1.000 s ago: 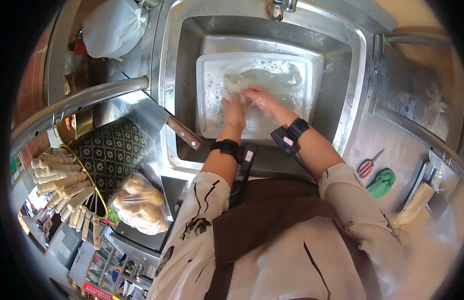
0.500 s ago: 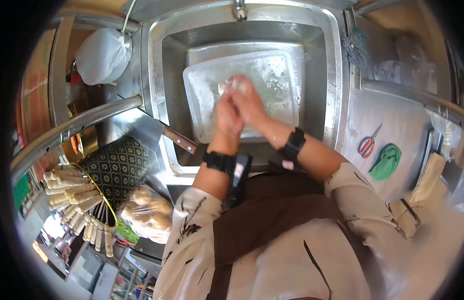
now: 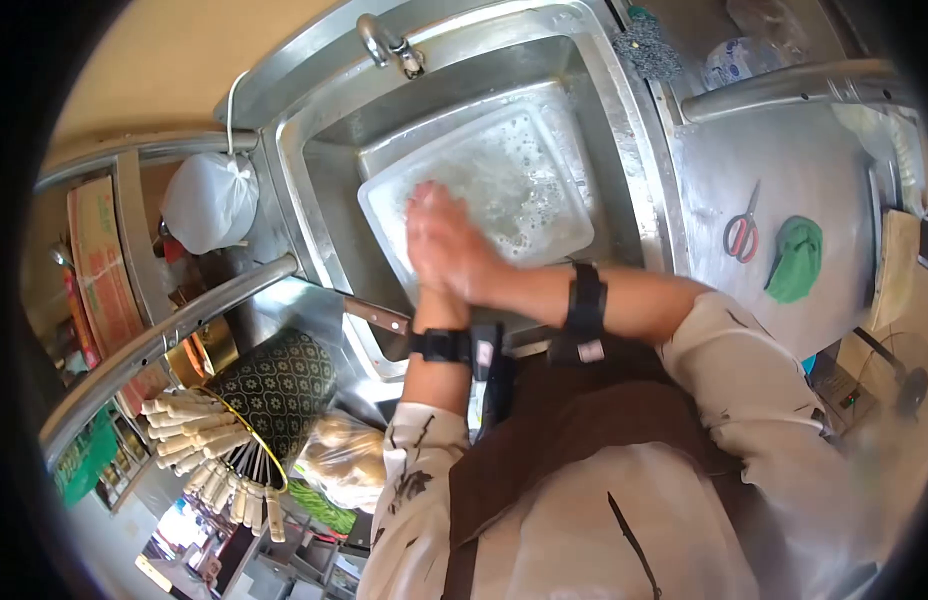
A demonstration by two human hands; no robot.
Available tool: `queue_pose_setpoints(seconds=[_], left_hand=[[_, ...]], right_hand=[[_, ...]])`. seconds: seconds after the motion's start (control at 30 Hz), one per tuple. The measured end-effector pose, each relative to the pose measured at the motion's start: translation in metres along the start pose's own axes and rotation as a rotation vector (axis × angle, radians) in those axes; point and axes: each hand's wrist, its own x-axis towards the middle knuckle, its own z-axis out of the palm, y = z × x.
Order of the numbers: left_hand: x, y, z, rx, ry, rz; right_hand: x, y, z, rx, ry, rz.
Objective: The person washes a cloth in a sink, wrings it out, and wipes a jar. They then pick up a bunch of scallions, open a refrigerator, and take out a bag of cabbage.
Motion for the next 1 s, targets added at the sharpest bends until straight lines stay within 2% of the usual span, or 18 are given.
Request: queue_pose_setpoints(seconds=[0.07, 0.13, 0.23, 0.27, 0.33, 0.4, 0.43, 0.5, 0.57, 0.6, 0.63, 0.7, 0.73, 0.8, 0.87, 0.9, 0.97, 1.0], left_hand=[[0.000, 0.001, -0.008, -0.117, 0.021, 0.039], [-0.015, 0.001, 0.020, -0.047, 0.076, -0.073], [-0.026, 0.005, 0.060, -0.024, 0.199, -0.141], [-0.019, 0.007, 0.037, -0.009, 0.142, -0.119], [0.000, 0.015, -0.006, 0.008, 0.037, -0.064], [-0.014, 0.008, 0.018, 0.042, 0.060, -0.035], [-0.019, 0.006, 0.034, 0.084, 0.039, -0.073], [-0.033, 0.008, 0.063, 0.086, 0.050, -0.135], [-0.016, 0.017, 0.025, 0.127, 0.011, -0.098], [-0.009, 0.020, -0.002, 0.139, 0.000, -0.079], [-0.007, 0.022, -0.006, 0.151, -0.011, -0.056], [-0.016, 0.020, 0.011, 0.210, 0.116, -0.087], [-0.023, 0.021, 0.029, 0.246, 0.181, -0.102], [-0.033, 0.015, 0.061, 0.099, 0.107, -0.128], [-0.033, 0.020, 0.067, 0.061, 0.098, -0.118], [-0.025, 0.019, 0.056, 0.165, 0.057, -0.032], [-0.006, 0.023, 0.016, 0.382, 0.013, 0.158], [-0.012, 0.025, 0.020, 0.332, 0.028, 0.121]], right_hand=[[0.008, -0.005, -0.014, 0.013, -0.014, 0.061], [0.013, -0.008, -0.020, 0.046, -0.020, 0.125], [0.004, -0.011, -0.007, -0.074, 0.116, -0.014], [-0.006, -0.010, 0.003, -0.151, 0.187, -0.093], [-0.022, -0.007, 0.020, -0.164, 0.065, -0.272], [-0.032, -0.016, 0.018, -0.227, 0.059, -0.232], [-0.018, -0.020, -0.002, -0.106, 0.016, 0.001], [-0.001, -0.008, -0.006, -0.097, 0.118, 0.026], [-0.011, -0.010, 0.004, -0.111, 0.144, -0.041], [-0.032, -0.036, 0.010, -0.304, 0.088, -0.303], [-0.038, -0.029, 0.034, -0.851, 0.287, -0.405], [-0.030, -0.009, 0.046, -0.908, 0.351, -0.289], [-0.017, -0.011, 0.020, -0.417, 0.199, -0.087], [-0.005, -0.017, 0.002, 0.051, 0.088, 0.073], [0.002, -0.022, -0.004, -0.008, 0.181, -0.013], [-0.015, -0.026, 0.003, -0.132, 0.124, -0.225], [-0.036, -0.044, 0.009, -0.216, 0.093, -0.418], [-0.033, -0.035, 0.014, -0.196, 0.102, -0.385]])
